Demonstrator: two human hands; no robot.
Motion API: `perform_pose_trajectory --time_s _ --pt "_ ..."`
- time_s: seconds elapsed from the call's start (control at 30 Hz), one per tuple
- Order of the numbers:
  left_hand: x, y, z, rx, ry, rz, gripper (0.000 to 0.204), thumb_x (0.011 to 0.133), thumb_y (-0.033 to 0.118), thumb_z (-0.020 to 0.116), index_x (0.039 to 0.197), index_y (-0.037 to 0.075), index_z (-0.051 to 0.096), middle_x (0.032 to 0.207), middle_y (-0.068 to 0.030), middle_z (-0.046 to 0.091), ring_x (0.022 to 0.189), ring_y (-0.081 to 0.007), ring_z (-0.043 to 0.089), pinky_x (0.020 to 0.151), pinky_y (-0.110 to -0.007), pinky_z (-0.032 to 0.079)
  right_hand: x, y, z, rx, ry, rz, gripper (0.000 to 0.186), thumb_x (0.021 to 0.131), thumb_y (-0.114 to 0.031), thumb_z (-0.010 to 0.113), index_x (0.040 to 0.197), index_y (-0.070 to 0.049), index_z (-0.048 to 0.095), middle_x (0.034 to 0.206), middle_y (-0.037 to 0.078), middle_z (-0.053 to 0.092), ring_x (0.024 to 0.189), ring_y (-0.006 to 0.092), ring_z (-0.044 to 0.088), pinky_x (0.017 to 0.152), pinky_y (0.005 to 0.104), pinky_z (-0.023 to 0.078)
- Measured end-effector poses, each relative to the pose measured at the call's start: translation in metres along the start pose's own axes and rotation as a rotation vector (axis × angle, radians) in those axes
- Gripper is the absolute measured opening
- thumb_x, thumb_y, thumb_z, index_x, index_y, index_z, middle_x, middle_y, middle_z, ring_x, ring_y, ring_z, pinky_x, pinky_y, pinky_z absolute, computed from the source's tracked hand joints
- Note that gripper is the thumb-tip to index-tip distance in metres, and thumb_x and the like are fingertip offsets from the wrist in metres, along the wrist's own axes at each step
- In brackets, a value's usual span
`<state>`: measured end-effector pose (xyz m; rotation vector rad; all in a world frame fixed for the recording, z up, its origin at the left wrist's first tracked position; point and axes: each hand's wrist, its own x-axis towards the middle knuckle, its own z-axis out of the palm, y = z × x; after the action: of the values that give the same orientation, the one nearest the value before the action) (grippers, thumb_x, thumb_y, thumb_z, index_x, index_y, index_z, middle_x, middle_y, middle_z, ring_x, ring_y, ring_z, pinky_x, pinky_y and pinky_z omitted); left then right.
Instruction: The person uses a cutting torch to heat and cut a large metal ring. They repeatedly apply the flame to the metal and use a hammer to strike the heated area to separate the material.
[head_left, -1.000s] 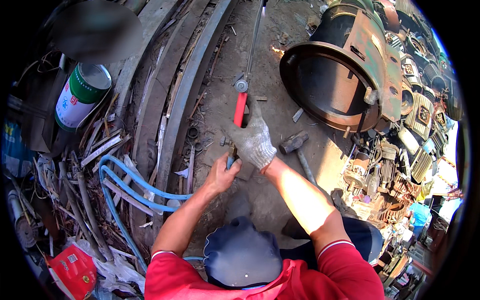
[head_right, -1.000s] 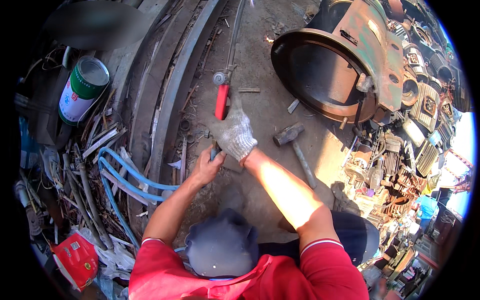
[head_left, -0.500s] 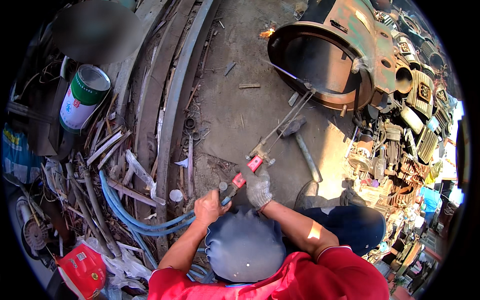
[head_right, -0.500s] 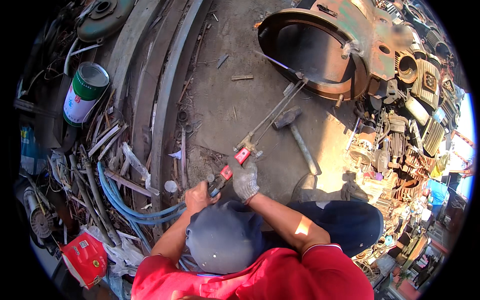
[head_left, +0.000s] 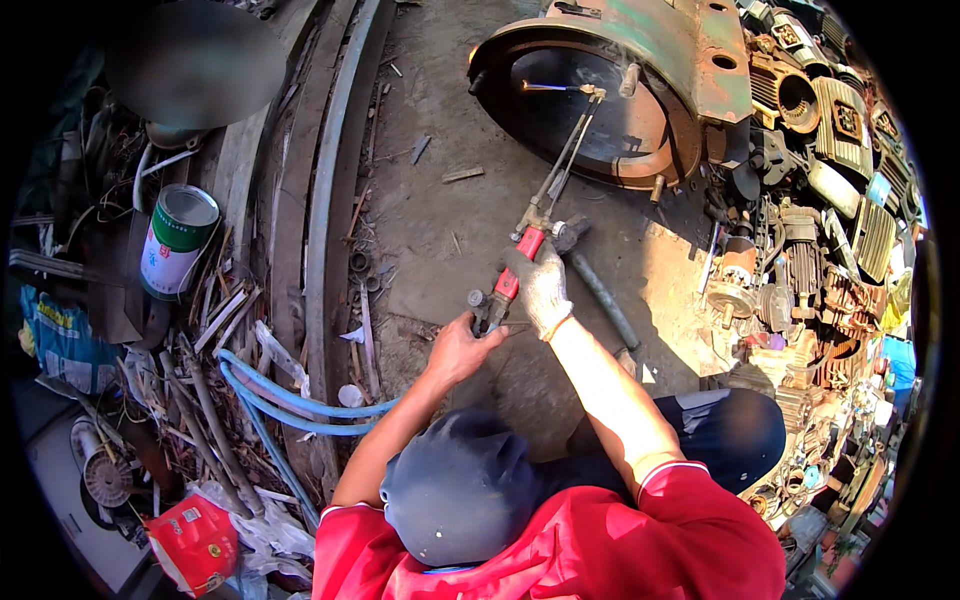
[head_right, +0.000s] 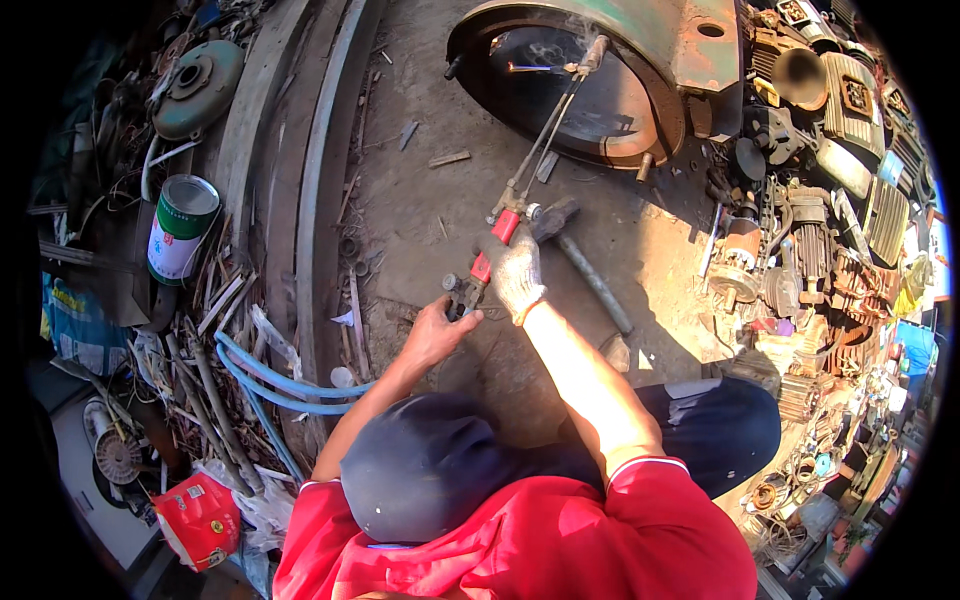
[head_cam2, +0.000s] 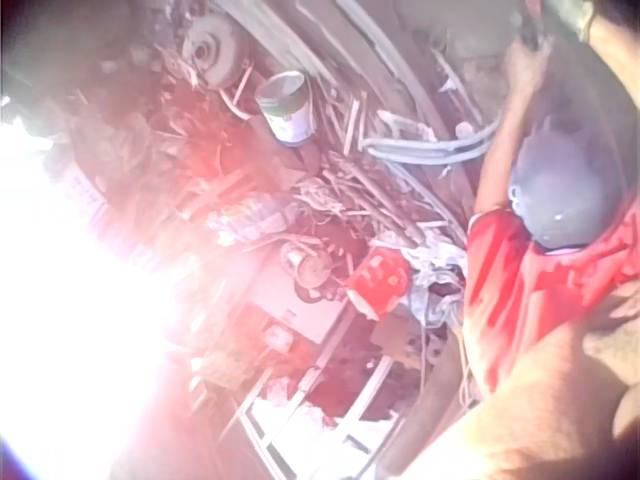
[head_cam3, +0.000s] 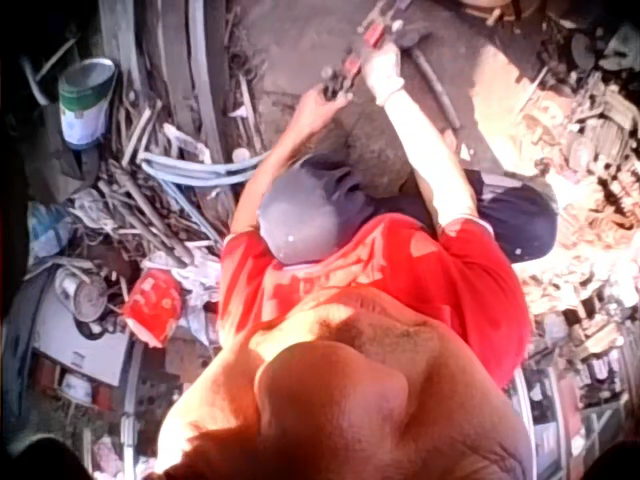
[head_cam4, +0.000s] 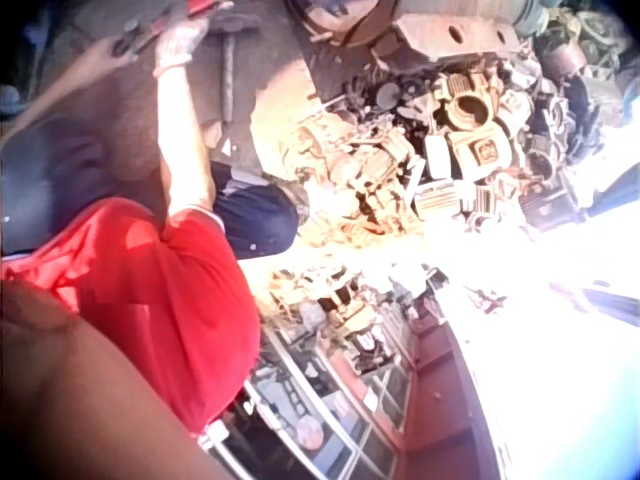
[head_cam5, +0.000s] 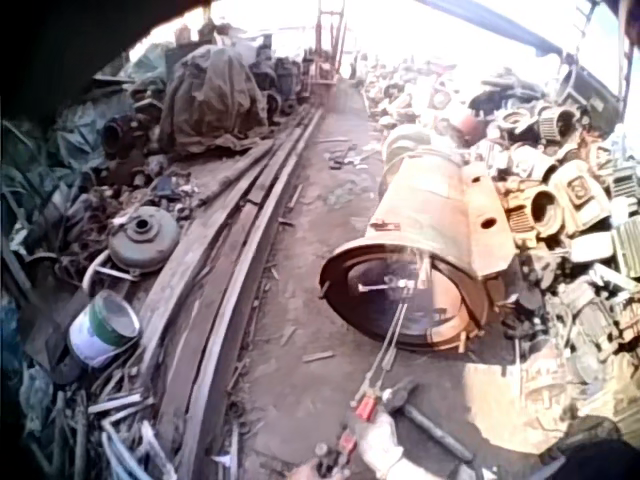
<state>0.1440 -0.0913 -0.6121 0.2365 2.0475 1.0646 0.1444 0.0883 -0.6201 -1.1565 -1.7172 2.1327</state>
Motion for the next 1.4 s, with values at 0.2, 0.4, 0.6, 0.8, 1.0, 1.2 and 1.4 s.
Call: perform_pose_trajectory --time_s 0.2,0.4,0.6,0.8,1.0,1.2,1.4 --pt "0.016 0.016 0.022 0.080 0.064 -0.040 0.068 0.084 0.058 0.073 0.095 -0.008 0.065 0.084 -0.0283 0.069 0.082 -0.0408 0.070 0.077 -0.050 0.052 0.033 0.010 -0.017 0.028 0.007 -0.026 0.018 0.089 -0.009 0.070 0.100 0.000 0.060 0.082 0.009 0.066 0.071 0.0177 0.065 0.062 0.0357 0.054" --pt "0.034 0.044 0.027 0.016 0.122 -0.028 0.064 0.085 0.052 0.075 0.096 -0.010 0.065 0.080 -0.0225 0.069 0.076 -0.0309 0.068 0.073 -0.046 0.052 0.059 -0.003 -0.029 -0.166 0.015 -0.110 0.024 0.089 -0.018 0.069 0.104 -0.001 0.061 0.085 0.012 0.065 0.076 0.0235 0.065 0.070 0.0394 0.053" --pt "0.034 0.033 0.039 -0.001 0.103 -0.071 0.061 0.084 0.050 0.076 0.097 -0.009 0.066 0.080 -0.0213 0.069 0.075 -0.0288 0.067 0.073 -0.045 0.052 0.054 0.005 -0.034 -0.267 0.047 -0.130 0.026 0.090 -0.020 0.070 0.102 0.000 0.059 0.082 0.010 0.064 0.074 0.0180 0.061 0.067 0.0376 0.052" --pt "0.024 0.029 0.045 0.042 0.160 -0.053 0.058 0.083 0.049 0.077 0.096 -0.007 0.066 0.079 -0.0204 0.069 0.074 -0.0284 0.067 0.073 -0.045 0.052 0.041 0.005 -0.037 -0.225 -0.003 -0.061 0.027 0.092 -0.019 0.069 0.106 0.001 0.059 0.083 0.009 0.062 0.075 0.0176 0.061 0.066 0.0375 0.052" --pt "0.028 0.036 0.048 -0.025 0.156 -0.068 0.055 0.084 0.047 0.076 0.095 -0.006 0.066 0.079 -0.0197 0.069 0.074 -0.0267 0.066 0.074 -0.044 0.052 0.050 0.009 -0.037 -0.197 0.025 -0.117 0.027 0.091 -0.018 0.069 0.109 0.000 0.059 0.084 0.008 0.062 0.075 0.0172 0.061 0.066 0.0372 0.052" --pt "0.031 0.025 0.051 -0.029 0.156 -0.069 0.055 0.084 0.047 0.076 0.096 -0.006 0.066 0.078 -0.0200 0.069 0.073 -0.0266 0.067 0.072 -0.044 0.052 0.056 0.020 -0.038 -0.221 0.022 -0.124 0.027 0.091 -0.017 0.070 0.110 -0.001 0.059 0.085 0.007 0.061 0.074 0.0158 0.061 0.065 0.0352 0.052" --pt "0.023 0.031 0.049 0.030 0.243 0.024 0.056 0.084 0.048 0.077 0.095 -0.006 0.065 0.075 -0.0219 0.069 0.072 -0.0331 0.070 0.071 -0.046 0.053 0.046 0.003 -0.033 0.022 -0.085 0.018 0.022 0.093 -0.014 0.070 0.109 -0.003 0.059 0.087 0.007 0.063 0.071 0.0163 0.064 0.060 0.0339 0.055"
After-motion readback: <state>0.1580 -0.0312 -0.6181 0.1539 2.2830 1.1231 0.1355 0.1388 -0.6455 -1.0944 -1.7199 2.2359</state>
